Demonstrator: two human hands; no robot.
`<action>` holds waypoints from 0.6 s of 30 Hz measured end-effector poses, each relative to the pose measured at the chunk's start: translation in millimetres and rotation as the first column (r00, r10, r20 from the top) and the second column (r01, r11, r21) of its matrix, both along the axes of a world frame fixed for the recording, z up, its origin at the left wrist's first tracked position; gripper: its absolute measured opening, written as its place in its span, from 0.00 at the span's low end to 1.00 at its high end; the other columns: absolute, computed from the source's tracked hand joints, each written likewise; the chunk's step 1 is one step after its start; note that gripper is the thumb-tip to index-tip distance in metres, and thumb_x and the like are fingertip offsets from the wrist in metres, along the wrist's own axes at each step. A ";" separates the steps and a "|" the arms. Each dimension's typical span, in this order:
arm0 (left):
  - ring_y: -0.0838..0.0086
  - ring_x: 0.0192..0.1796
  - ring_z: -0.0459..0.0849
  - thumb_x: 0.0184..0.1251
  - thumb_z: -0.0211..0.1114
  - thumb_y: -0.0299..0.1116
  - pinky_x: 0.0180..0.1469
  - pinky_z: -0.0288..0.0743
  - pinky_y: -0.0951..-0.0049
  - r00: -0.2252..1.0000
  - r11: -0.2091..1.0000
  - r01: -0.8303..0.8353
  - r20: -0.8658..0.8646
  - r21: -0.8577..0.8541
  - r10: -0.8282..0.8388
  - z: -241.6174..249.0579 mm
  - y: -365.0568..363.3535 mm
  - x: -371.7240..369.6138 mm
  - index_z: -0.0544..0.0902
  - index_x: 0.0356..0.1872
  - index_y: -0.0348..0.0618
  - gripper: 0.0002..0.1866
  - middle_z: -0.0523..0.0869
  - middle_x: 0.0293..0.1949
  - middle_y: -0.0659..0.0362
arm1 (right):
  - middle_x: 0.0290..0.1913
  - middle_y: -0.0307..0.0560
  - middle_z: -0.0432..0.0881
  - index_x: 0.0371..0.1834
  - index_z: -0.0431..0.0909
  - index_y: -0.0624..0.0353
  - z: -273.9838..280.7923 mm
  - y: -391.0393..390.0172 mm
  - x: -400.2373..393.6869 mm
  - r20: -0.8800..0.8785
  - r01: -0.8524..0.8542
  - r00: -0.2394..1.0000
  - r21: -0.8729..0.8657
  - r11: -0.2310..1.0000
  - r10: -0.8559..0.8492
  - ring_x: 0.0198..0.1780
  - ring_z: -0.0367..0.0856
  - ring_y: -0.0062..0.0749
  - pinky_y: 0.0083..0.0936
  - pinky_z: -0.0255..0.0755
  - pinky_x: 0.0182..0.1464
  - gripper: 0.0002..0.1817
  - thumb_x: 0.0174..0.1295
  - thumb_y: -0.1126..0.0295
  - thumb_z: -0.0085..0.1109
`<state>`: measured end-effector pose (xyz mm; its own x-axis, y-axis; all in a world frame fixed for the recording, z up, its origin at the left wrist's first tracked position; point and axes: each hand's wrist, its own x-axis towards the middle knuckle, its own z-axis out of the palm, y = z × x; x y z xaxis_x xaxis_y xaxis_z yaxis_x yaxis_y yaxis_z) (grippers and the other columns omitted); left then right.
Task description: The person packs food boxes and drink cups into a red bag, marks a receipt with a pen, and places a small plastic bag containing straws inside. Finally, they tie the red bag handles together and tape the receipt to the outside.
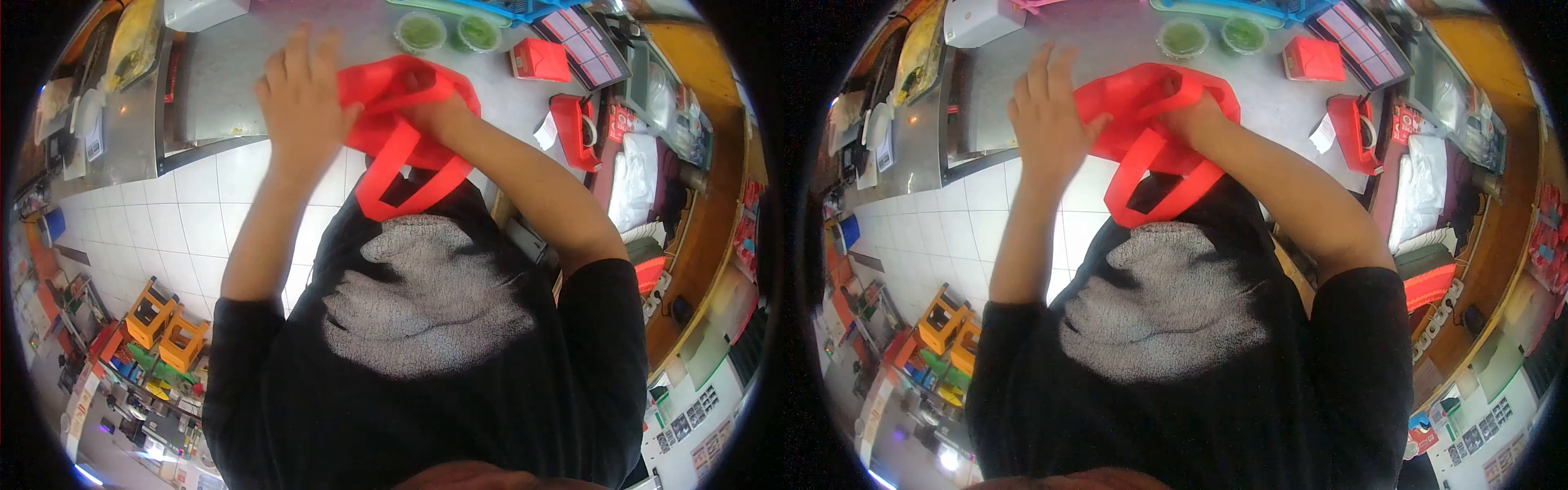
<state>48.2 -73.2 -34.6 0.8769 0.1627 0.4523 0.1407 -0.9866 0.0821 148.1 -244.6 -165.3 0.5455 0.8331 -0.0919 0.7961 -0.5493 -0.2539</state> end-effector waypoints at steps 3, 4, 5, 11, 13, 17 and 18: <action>0.50 0.43 0.86 0.56 0.75 0.39 0.44 0.77 0.55 0.891 0.944 -0.059 -0.444 -0.323 -0.096 -28.0 22.1 16.7 0.81 0.51 0.45 0.22 0.88 0.46 0.48 | 0.66 0.48 0.78 0.69 0.73 0.49 32.7 6.3 -0.3 -0.337 0.008 0.940 -0.107 0.994 -0.043 0.68 0.74 0.43 0.34 0.71 0.67 0.25 0.70 0.58 0.55; 0.50 0.41 0.86 0.58 0.73 0.39 0.43 0.77 0.55 0.901 0.934 -0.069 -0.423 -0.350 -0.092 -31.0 17.4 16.9 0.82 0.48 0.45 0.19 0.87 0.40 0.48 | 0.66 0.49 0.78 0.69 0.73 0.50 20.2 8.1 -6.2 -0.391 0.067 0.919 0.030 0.997 -0.050 0.68 0.75 0.42 0.34 0.70 0.67 0.25 0.70 0.59 0.55; 0.49 0.39 0.85 0.59 0.72 0.40 0.41 0.76 0.54 0.913 0.924 -0.075 -0.399 -0.374 -0.088 -30.8 10.0 20.2 0.83 0.45 0.45 0.16 0.86 0.34 0.48 | 0.65 0.49 0.78 0.69 0.73 0.50 7.5 9.8 -10.9 -0.443 0.120 0.895 0.145 0.982 -0.044 0.68 0.75 0.43 0.34 0.70 0.67 0.24 0.70 0.60 0.55; 0.51 0.34 0.85 0.63 0.66 0.39 0.35 0.77 0.55 0.979 0.944 -0.023 -0.201 -0.330 -0.047 -8.7 21.9 9.3 0.84 0.34 0.46 0.08 0.86 0.31 0.52 | 0.64 0.52 0.78 0.68 0.74 0.51 -2.2 11.9 -10.6 -0.844 0.415 0.526 0.145 0.898 -0.107 0.67 0.75 0.44 0.35 0.70 0.68 0.24 0.69 0.63 0.57; 0.52 0.33 0.85 0.62 0.66 0.38 0.34 0.77 0.55 0.985 0.957 -0.034 -0.174 -0.287 -0.017 -7.1 22.3 6.7 0.83 0.34 0.47 0.07 0.86 0.31 0.53 | 0.64 0.53 0.78 0.67 0.74 0.52 -2.5 8.0 -8.3 -0.894 0.472 0.433 0.112 0.874 -0.119 0.67 0.76 0.44 0.35 0.70 0.68 0.24 0.68 0.65 0.57; 0.55 0.32 0.84 0.61 0.66 0.37 0.32 0.76 0.58 0.993 0.956 0.015 -0.111 -0.294 -0.050 -12.8 4.4 7.4 0.83 0.33 0.47 0.06 0.85 0.30 0.55 | 0.63 0.55 0.79 0.66 0.74 0.52 -8.3 9.2 -7.5 -0.950 0.586 0.272 0.035 0.810 -0.156 0.66 0.76 0.45 0.35 0.69 0.68 0.23 0.67 0.67 0.58; 0.56 0.32 0.84 0.61 0.67 0.37 0.32 0.76 0.58 0.993 0.950 0.039 -0.098 -0.310 -0.073 -12.9 -0.2 7.2 0.83 0.33 0.47 0.06 0.84 0.30 0.56 | 0.63 0.55 0.79 0.66 0.74 0.53 -9.7 10.5 -8.2 -0.960 0.615 0.225 0.006 0.789 -0.169 0.66 0.76 0.45 0.36 0.69 0.68 0.23 0.67 0.68 0.58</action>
